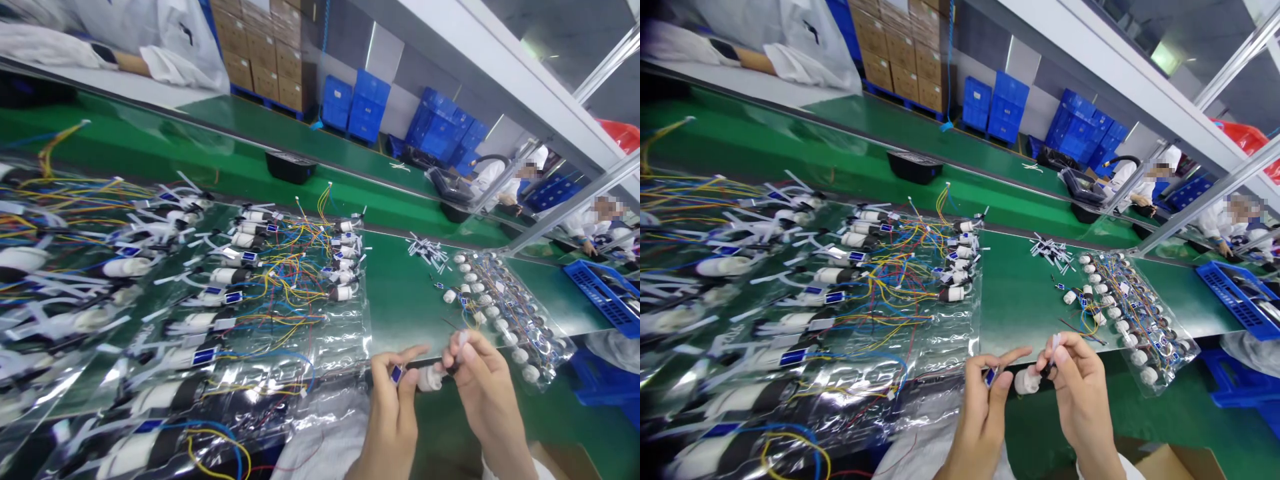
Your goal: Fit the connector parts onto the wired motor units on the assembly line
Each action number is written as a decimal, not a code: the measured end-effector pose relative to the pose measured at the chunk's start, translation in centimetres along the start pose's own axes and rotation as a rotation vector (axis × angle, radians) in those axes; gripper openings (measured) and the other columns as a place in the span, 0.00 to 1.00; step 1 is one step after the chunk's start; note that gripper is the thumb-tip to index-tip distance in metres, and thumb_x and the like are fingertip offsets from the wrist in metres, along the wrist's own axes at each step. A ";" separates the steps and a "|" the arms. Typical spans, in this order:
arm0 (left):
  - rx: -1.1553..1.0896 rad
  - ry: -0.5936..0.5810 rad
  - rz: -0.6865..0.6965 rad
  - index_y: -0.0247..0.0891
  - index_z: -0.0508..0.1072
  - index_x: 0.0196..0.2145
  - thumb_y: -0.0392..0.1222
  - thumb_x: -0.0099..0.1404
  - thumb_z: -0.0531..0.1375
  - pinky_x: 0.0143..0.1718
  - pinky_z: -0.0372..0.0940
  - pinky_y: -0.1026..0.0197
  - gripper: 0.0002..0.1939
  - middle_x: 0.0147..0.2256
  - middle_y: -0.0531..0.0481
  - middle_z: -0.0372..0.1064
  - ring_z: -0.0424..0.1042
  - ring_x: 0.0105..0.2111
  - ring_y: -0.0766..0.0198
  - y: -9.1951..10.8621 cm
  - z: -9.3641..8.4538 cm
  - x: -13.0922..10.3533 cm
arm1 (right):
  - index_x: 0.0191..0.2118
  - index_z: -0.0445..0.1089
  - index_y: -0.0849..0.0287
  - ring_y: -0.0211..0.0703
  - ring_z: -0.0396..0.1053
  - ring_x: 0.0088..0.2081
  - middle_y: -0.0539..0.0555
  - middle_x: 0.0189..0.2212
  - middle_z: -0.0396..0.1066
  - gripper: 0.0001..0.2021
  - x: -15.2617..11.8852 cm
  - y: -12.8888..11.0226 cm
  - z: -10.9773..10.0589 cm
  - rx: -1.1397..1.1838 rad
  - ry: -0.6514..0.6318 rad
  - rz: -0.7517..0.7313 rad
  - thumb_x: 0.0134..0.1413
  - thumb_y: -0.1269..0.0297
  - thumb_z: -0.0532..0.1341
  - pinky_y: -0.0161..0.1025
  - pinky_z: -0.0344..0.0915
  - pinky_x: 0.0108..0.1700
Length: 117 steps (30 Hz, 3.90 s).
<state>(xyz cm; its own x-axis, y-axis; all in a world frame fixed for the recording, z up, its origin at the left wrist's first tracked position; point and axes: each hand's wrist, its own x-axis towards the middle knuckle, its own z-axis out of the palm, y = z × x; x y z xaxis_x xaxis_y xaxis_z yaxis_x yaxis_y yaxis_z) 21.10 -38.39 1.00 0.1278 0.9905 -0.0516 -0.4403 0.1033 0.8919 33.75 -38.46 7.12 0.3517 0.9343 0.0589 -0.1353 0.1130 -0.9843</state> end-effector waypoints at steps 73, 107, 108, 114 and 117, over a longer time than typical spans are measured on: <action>0.164 -0.196 0.039 0.41 0.82 0.41 0.34 0.66 0.63 0.41 0.66 0.62 0.08 0.36 0.50 0.74 0.74 0.37 0.60 4.3 -4.0 2.8 | 0.45 0.80 0.55 0.41 0.75 0.29 0.52 0.31 0.77 0.08 -1.4 1.3 0.4 -0.744 -0.169 -0.292 0.62 0.62 0.69 0.33 0.70 0.29; -0.201 -0.305 -0.269 0.37 0.72 0.38 0.58 0.59 0.73 0.31 0.64 0.63 0.24 0.29 0.54 0.66 0.67 0.29 0.65 2.3 -4.0 3.3 | 0.37 0.79 0.55 0.44 0.82 0.35 0.53 0.33 0.82 0.10 -1.3 1.1 2.0 -0.795 -0.156 -0.606 0.63 0.76 0.63 0.35 0.78 0.38; -0.189 -0.296 -0.261 0.36 0.72 0.38 0.56 0.60 0.73 0.30 0.63 0.63 0.22 0.29 0.54 0.66 0.67 0.28 0.65 2.3 -3.9 3.3 | 0.37 0.79 0.55 0.44 0.82 0.34 0.53 0.32 0.82 0.10 -1.3 1.1 2.1 -0.802 -0.147 -0.623 0.63 0.77 0.62 0.34 0.78 0.38; -0.003 -0.172 -0.031 0.36 0.74 0.35 0.40 0.67 0.64 0.36 0.64 0.61 0.05 0.31 0.50 0.69 0.70 0.33 0.61 2.4 -2.9 2.5 | 0.36 0.79 0.55 0.43 0.81 0.30 0.55 0.31 0.82 0.12 -1.6 1.3 2.8 -0.849 -0.078 -0.660 0.64 0.77 0.60 0.33 0.77 0.33; 0.062 -0.130 0.084 0.37 0.74 0.34 0.35 0.68 0.60 0.35 0.64 0.62 0.04 0.32 0.50 0.68 0.70 0.34 0.61 2.0 -2.4 2.1 | 0.35 0.79 0.55 0.42 0.80 0.28 0.53 0.29 0.81 0.13 -1.8 1.3 3.0 -0.872 -0.065 -0.671 0.64 0.77 0.59 0.32 0.76 0.31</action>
<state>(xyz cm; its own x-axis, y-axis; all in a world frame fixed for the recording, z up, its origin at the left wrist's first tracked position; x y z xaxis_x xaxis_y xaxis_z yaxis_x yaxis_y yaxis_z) 18.39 -35.89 1.58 0.2089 0.9747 0.0792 -0.3988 0.0109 0.9170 30.19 -38.95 6.26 0.0562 0.7912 0.6089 0.7741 0.3506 -0.5270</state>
